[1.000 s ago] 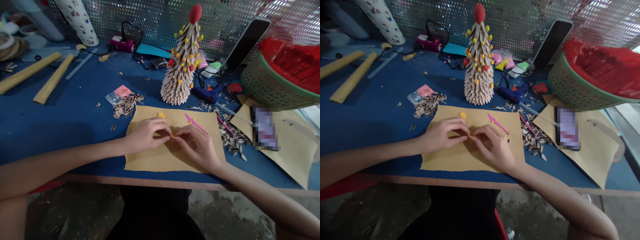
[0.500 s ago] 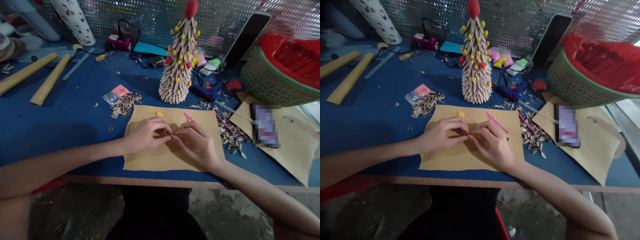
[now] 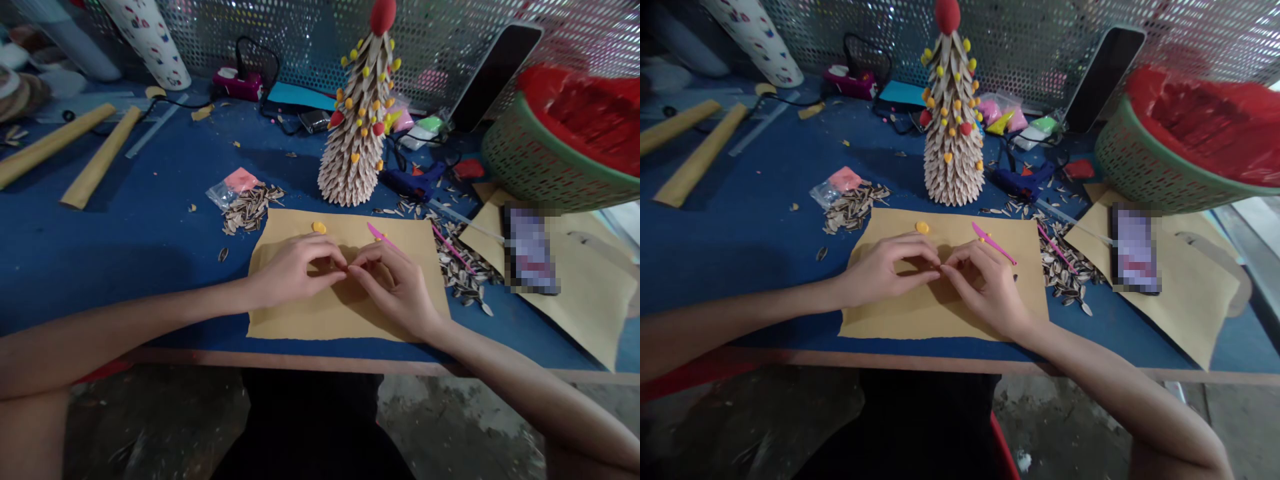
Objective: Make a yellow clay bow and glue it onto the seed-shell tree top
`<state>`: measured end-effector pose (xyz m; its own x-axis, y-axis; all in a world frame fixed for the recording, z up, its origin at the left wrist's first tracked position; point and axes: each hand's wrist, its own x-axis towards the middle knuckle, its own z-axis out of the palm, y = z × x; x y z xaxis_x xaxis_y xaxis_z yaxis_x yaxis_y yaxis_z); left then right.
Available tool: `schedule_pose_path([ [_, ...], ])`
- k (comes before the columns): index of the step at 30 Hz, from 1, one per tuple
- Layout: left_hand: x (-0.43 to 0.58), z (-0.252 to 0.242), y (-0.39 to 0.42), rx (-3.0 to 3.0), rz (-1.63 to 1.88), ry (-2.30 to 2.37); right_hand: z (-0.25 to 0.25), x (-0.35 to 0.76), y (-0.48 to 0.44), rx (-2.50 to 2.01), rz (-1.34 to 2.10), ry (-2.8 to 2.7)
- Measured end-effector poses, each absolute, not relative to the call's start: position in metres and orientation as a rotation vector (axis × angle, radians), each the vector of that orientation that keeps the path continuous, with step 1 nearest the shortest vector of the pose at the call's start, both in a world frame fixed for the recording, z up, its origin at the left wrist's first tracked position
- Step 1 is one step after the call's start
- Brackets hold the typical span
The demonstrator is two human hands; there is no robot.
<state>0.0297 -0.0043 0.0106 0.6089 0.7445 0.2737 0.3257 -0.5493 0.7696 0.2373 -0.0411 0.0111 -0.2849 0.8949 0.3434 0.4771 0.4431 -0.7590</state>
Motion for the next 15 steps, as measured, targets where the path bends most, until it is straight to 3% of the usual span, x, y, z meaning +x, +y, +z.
schedule_pose_path([
  [15, 0.032, 0.007, -0.003, 2.232, 0.807, 0.911, -0.001, 0.238, -0.039, -1.185, 0.958, -1.668],
])
